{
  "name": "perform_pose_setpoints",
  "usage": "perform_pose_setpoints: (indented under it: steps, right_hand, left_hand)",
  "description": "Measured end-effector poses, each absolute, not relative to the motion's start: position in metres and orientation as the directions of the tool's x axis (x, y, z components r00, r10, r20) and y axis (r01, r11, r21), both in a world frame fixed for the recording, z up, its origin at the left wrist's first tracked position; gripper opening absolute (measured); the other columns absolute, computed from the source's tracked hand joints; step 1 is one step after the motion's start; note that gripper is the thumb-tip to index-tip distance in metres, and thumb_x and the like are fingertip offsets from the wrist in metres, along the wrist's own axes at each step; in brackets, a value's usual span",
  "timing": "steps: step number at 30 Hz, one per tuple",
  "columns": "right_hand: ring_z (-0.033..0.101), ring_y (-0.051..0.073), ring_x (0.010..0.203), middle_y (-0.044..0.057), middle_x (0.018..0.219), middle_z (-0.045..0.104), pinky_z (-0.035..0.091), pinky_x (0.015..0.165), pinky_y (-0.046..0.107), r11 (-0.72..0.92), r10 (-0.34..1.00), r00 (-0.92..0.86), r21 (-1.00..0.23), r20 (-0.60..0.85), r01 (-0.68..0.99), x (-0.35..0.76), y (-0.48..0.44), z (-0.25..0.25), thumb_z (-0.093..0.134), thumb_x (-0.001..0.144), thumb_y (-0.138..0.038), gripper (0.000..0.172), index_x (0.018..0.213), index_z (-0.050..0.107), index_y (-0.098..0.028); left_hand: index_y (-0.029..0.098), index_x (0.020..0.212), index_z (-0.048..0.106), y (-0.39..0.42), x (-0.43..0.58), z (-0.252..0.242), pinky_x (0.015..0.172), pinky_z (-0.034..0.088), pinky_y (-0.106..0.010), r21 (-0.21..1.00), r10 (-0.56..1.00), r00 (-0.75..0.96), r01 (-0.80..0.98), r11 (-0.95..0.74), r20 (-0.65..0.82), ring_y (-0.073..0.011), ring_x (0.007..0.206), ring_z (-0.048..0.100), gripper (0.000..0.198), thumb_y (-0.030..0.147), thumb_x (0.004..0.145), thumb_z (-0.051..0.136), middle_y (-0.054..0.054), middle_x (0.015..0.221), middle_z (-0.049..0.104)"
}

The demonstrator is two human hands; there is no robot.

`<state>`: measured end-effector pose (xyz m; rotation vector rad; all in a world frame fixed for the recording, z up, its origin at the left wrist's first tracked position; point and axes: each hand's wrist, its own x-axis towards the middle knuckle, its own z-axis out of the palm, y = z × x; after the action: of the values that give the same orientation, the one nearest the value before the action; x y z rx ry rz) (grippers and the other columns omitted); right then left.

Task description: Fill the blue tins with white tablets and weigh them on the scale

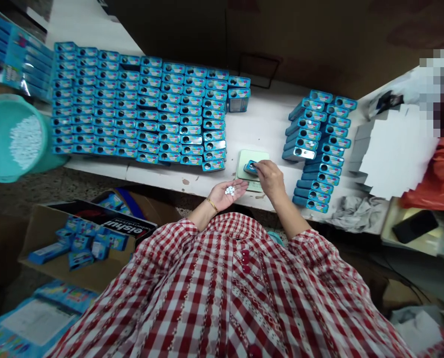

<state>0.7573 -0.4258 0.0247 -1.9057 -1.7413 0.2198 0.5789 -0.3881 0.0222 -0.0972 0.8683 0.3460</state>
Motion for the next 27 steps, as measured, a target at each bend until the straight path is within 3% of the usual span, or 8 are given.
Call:
perform_pose_setpoints:
  steps: [3, 6, 10, 14, 20, 27]
  right_hand:
    - [0.057, 0.02, 0.092, 0.009, 0.096, 0.064, 0.049, 0.082, 0.035, 0.089, 0.979, 0.011, -0.475, 0.203, 0.875, 0.734, -0.447, 0.03, 0.043, 0.086, -0.02, 0.023, 0.099, 0.063, -0.017]
    - [0.055, 0.023, 0.095, 0.011, 0.106, 0.062, 0.049, 0.084, 0.037, 0.204, 0.978, -0.205, -0.457, 0.048, 0.866, 0.7, -0.469, 0.035, 0.043, 0.085, -0.016, 0.029, 0.11, 0.058, -0.014]
    - [0.055, 0.023, 0.095, 0.012, 0.107, 0.06, 0.051, 0.082, 0.035, 0.17, 0.967, -0.239, -0.473, -0.088, 0.864, 0.677, -0.482, 0.038, 0.041, 0.084, -0.01, 0.034, 0.116, 0.054, -0.013]
    - [0.055, 0.022, 0.091, 0.008, 0.098, 0.061, 0.052, 0.077, 0.032, 0.16, 0.959, -0.258, -0.53, -0.116, 0.833, 0.679, -0.485, 0.034, 0.043, 0.084, -0.012, 0.029, 0.108, 0.057, -0.018]
    - [0.056, 0.019, 0.092, 0.008, 0.095, 0.061, 0.051, 0.079, 0.031, 0.111, 0.986, -0.163, -0.63, -0.024, 0.769, 0.687, -0.489, 0.03, 0.043, 0.086, -0.019, 0.019, 0.093, 0.061, -0.018]
    - [0.058, 0.016, 0.084, 0.006, 0.086, 0.06, 0.049, 0.076, 0.03, -0.061, 0.949, 0.261, -0.712, 0.176, 0.7, 0.74, -0.437, 0.037, 0.05, 0.082, -0.02, 0.013, 0.084, 0.063, -0.018]
  left_hand:
    - [0.003, 0.097, 0.062, -0.395, 0.574, 0.02, 0.086, 0.045, -0.032, 0.016, 0.238, 0.625, -0.34, 0.94, -0.743, -0.0188, 0.087, 0.064, 0.029, 0.013, 0.082, 0.038, -0.015, 0.089, 0.068]
    - [0.005, 0.101, 0.061, -0.404, 0.569, 0.018, 0.083, 0.046, -0.03, -0.033, 0.188, 0.643, -0.315, 0.949, -0.742, -0.0158, 0.078, 0.064, 0.031, 0.018, 0.086, 0.037, -0.012, 0.086, 0.068]
    - [0.006, 0.108, 0.059, -0.414, 0.561, 0.011, 0.078, 0.046, -0.028, -0.073, 0.12, 0.632, -0.27, 0.96, -0.766, -0.0157, 0.08, 0.063, 0.035, 0.021, 0.087, 0.036, -0.013, 0.095, 0.066]
    - [0.005, 0.108, 0.059, -0.417, 0.555, 0.004, 0.073, 0.047, -0.027, -0.065, 0.101, 0.618, -0.241, 0.968, -0.78, -0.0157, 0.077, 0.063, 0.035, 0.02, 0.087, 0.035, -0.014, 0.094, 0.066]
    - [0.004, 0.093, 0.063, -0.414, 0.559, 0.008, 0.067, 0.047, -0.026, -0.061, 0.115, 0.628, -0.252, 0.966, -0.77, -0.0133, 0.061, 0.061, 0.031, 0.014, 0.086, 0.035, -0.009, 0.07, 0.066]
    - [0.004, 0.092, 0.063, -0.408, 0.563, 0.017, 0.088, 0.043, -0.034, -0.013, 0.139, 0.633, -0.23, 0.973, -0.762, -0.0216, 0.091, 0.063, 0.029, 0.017, 0.083, 0.039, -0.016, 0.092, 0.068]
